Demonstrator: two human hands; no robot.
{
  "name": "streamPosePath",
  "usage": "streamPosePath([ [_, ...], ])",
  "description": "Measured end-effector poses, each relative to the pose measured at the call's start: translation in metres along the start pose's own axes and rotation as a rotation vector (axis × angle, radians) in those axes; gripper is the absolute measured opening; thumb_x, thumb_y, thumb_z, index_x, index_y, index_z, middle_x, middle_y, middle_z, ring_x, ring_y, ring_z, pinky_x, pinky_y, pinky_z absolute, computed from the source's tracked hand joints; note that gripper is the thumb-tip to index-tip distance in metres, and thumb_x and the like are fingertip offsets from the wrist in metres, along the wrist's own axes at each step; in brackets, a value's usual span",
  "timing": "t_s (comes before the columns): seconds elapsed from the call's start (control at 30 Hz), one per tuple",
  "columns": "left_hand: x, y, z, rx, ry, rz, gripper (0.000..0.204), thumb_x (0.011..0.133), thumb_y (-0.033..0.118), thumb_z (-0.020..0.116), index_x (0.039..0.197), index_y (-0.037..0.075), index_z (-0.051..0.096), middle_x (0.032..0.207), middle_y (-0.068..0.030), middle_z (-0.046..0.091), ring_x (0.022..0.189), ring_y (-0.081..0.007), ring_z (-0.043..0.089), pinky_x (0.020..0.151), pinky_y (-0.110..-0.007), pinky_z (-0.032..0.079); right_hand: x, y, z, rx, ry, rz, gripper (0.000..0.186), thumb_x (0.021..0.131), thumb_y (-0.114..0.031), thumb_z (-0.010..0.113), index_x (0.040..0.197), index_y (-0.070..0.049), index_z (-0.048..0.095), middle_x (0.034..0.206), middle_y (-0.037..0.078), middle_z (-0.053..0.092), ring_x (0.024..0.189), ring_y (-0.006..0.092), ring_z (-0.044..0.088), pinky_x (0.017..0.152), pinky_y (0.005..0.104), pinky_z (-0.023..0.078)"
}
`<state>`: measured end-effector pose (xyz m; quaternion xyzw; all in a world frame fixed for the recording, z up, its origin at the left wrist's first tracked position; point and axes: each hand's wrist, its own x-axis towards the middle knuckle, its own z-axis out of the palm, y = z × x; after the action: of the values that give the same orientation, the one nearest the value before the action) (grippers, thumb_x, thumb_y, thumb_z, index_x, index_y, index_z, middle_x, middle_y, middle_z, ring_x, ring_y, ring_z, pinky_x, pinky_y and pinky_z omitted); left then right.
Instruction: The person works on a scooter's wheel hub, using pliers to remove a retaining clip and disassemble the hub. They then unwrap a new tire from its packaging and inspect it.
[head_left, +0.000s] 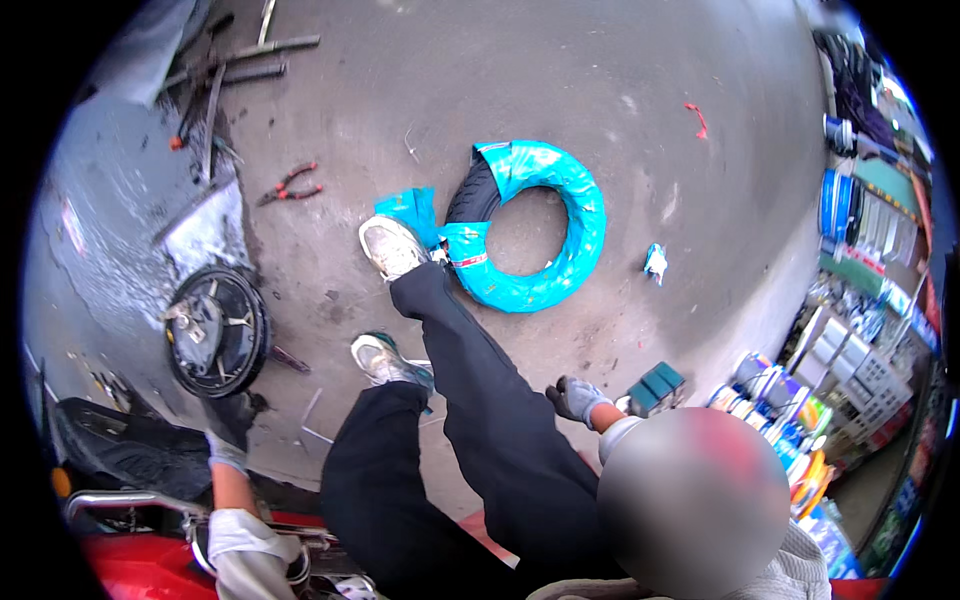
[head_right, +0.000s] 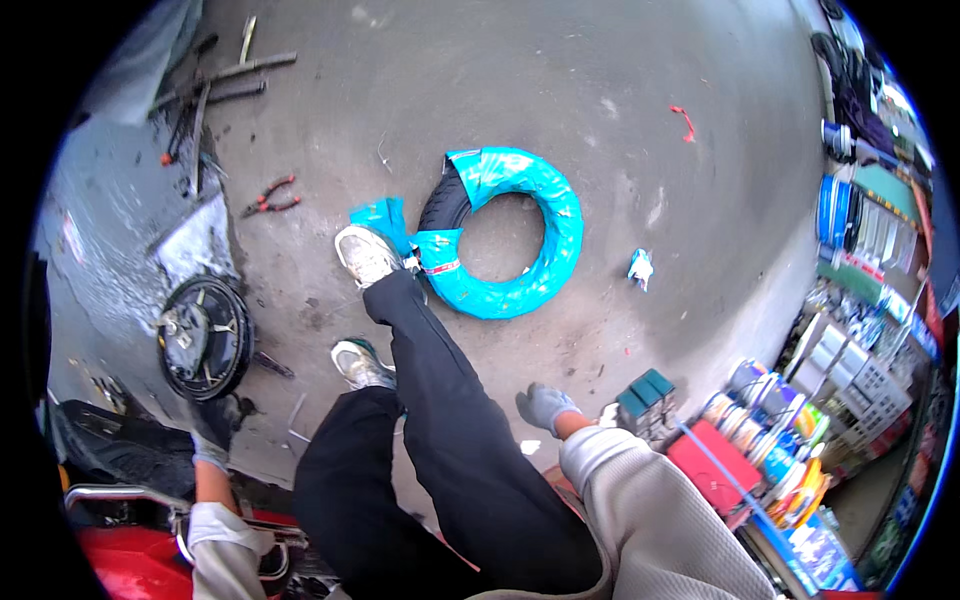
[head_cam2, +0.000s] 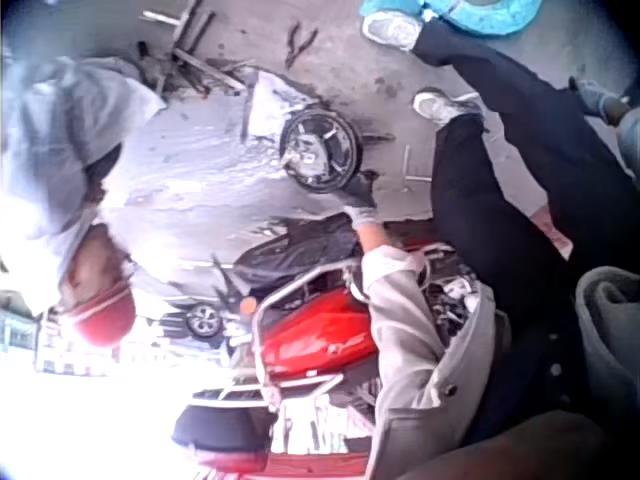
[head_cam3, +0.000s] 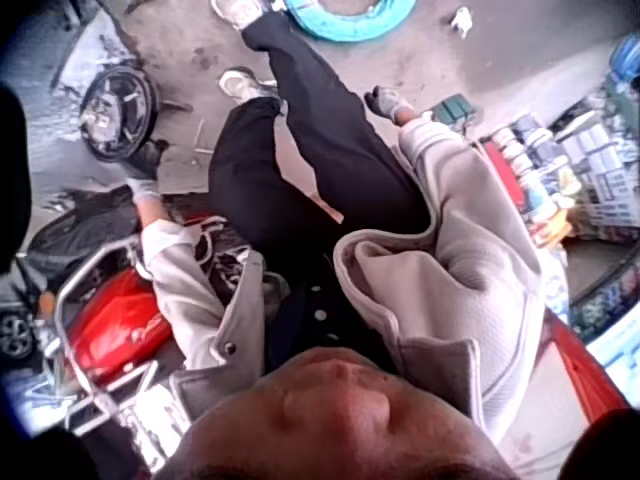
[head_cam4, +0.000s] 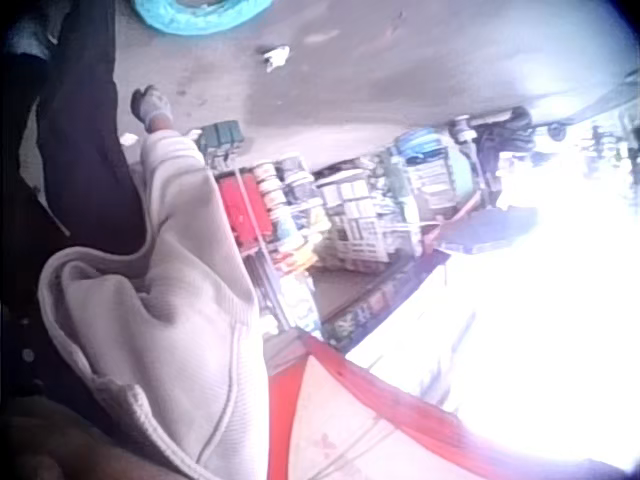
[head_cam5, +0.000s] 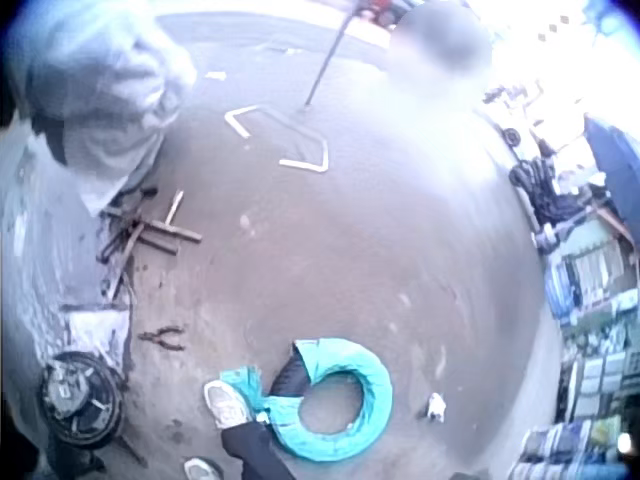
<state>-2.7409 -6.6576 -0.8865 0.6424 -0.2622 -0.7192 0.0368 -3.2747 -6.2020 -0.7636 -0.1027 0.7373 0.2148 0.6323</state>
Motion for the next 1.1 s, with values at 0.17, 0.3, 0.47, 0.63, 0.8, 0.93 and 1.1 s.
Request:
streamPosePath([
  [0.17, -0.091, 0.019, 0.154, 0.275, 0.077, -0.015, 0.055, 0.097, 0.056, 0.052, 0.126, 0.010, 0.059, 0.106, -0.0081, 0.068, 0.089, -0.0174, 0.063, 0.078, -0.030, 0.048, -0.087, 0.081, 0.056, 0.192, -0.054, 0.064, 0.057, 0.093, -0.049, 0.045, 0.110, 0.000, 0.067, 0.117, 0.029, 0.063, 0.114, 0.0419, 0.060, 0.098, 0.0468, 0.046],
  [0.3, -0.194, 0.080, 0.259, 0.647, -0.084, 0.072, 0.041, 0.098, 0.033, 0.059, 0.128, 0.006, 0.056, 0.093, -0.0113, 0.070, 0.077, -0.0210, 0.067, 0.059, -0.031, 0.048, -0.169, 0.149, 0.119, 0.330, 0.009, 0.087, 0.047, 0.092, -0.041, 0.046, 0.111, -0.005, 0.070, 0.121, 0.021, 0.065, 0.115, 0.0367, 0.061, 0.096, 0.0449, 0.048],
  [0.47, -0.218, 0.108, 0.233, 0.563, -0.048, 0.248, 0.021, 0.096, 0.015, 0.054, 0.116, 0.010, 0.060, 0.068, -0.0018, 0.059, 0.049, -0.0131, 0.052, 0.041, -0.026, 0.037, -0.202, 0.196, 0.235, 0.634, 0.145, 0.105, 0.048, 0.093, -0.041, 0.044, 0.110, -0.004, 0.070, 0.117, 0.022, 0.065, 0.110, 0.0384, 0.064, 0.093, 0.0480, 0.050],
  [0.63, -0.251, 0.054, 0.269, 0.836, 0.086, 0.116, 0.019, 0.097, 0.017, 0.055, 0.113, 0.010, 0.060, 0.068, -0.0016, 0.058, 0.050, -0.0130, 0.052, 0.043, -0.027, 0.038, -0.205, 0.232, 0.380, 0.992, 0.128, 0.408, 0.037, 0.090, -0.032, 0.054, 0.111, -0.007, 0.071, 0.117, 0.020, 0.066, 0.109, 0.0359, 0.065, 0.091, 0.0469, 0.052],
  [0.8, -0.306, -0.008, 0.346, 1.045, 0.102, 0.089, 0.017, 0.097, 0.020, 0.055, 0.110, 0.011, 0.061, 0.068, -0.0013, 0.058, 0.051, -0.0130, 0.052, 0.044, -0.028, 0.038, -0.181, 0.282, 0.474, 1.273, 0.092, 0.599, 0.038, 0.090, -0.031, 0.053, 0.114, -0.008, 0.071, 0.123, 0.020, 0.064, 0.115, 0.0365, 0.062, 0.094, 0.0469, 0.051],
  [0.93, -0.352, -0.068, 0.424, 1.181, 0.063, 0.117, 0.017, 0.097, 0.022, 0.056, 0.108, 0.011, 0.062, 0.068, -0.0011, 0.058, 0.052, -0.0129, 0.052, 0.045, -0.029, 0.039, -0.177, 0.350, 0.474, 1.483, 0.008, 0.592, 0.045, 0.092, -0.035, 0.050, 0.122, -0.005, 0.066, 0.131, 0.022, 0.058, 0.123, 0.0378, 0.056, 0.101, 0.0473, 0.046],
  [1.1, -0.424, -0.138, 0.582, 1.327, -0.136, 0.234, 0.017, 0.098, 0.025, 0.056, 0.105, 0.011, 0.062, 0.068, -0.0009, 0.058, 0.053, -0.0128, 0.051, 0.047, -0.030, 0.039, -0.159, 0.469, 0.455, 1.742, 0.176, 0.495, 0.051, 0.091, -0.037, 0.048, 0.125, -0.001, 0.061, 0.130, 0.027, 0.057, 0.122, 0.0408, 0.055, 0.102, 0.0456, 0.045],
])
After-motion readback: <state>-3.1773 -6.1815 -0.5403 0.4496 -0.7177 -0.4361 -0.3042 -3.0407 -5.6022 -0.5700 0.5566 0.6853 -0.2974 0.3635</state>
